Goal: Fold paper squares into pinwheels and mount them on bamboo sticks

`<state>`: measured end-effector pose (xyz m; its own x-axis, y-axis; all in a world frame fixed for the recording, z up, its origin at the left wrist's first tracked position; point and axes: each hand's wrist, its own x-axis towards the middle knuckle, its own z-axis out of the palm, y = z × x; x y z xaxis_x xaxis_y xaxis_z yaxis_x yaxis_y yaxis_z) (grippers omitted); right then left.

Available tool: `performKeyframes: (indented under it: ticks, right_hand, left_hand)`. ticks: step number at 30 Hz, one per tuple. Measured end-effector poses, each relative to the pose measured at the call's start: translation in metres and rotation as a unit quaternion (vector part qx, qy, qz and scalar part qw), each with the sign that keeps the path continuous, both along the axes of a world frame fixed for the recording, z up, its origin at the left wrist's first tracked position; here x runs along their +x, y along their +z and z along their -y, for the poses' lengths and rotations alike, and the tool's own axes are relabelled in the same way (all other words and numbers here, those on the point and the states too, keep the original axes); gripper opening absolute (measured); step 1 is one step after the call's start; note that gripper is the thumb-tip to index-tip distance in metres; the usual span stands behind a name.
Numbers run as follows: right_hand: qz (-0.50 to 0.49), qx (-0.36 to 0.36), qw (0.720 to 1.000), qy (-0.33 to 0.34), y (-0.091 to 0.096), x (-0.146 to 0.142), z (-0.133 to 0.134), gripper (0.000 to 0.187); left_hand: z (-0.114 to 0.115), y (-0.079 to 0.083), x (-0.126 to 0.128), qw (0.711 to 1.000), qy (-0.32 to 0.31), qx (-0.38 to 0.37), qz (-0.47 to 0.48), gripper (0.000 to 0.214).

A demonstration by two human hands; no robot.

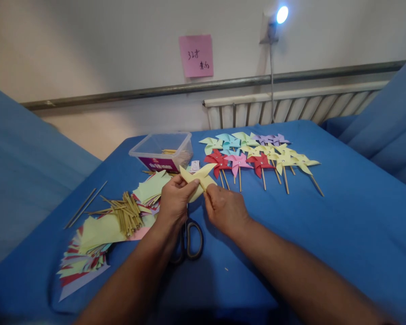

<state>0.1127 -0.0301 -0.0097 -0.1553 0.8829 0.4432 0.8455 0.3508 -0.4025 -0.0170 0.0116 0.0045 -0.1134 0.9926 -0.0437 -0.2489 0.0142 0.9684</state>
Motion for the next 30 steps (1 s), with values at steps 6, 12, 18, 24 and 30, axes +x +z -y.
performKeyframes:
  ticks: [6, 12, 18, 24, 30]
  right_hand:
    - [0.027, 0.005, 1.000, -0.009, -0.0017, -0.0005, -0.0005, 0.019]
    - [0.026, 0.008, 1.000, -0.007, -0.0027, 0.0006, -0.0019, 0.020]
    - [0.016, 0.007, 1.000, -0.015, -0.0029, 0.0021, -0.0036, 0.021]
    - [0.007, 0.003, 1.000, -0.023, -0.0038, 0.0025, -0.0052, 0.020]
    - [0.004, 0.001, 1.000, -0.021, -0.0029, 0.0025, -0.0048, 0.020]
  left_hand:
    - [-0.0004, -0.0008, 0.0004, 1.000, 0.001, 0.002, 0.010, 0.038]
    - [-0.0009, -0.0004, 0.0006, 1.000, 0.004, -0.012, 0.017, 0.040]
    - [-0.0011, -0.0001, -0.0008, 0.999, -0.029, -0.017, 0.024, 0.044]
    - [0.0010, 0.0040, -0.0001, 0.999, -0.030, -0.014, 0.024, 0.039]
    - [0.0005, 0.0028, 0.0014, 0.998, -0.044, -0.013, 0.031, 0.045]
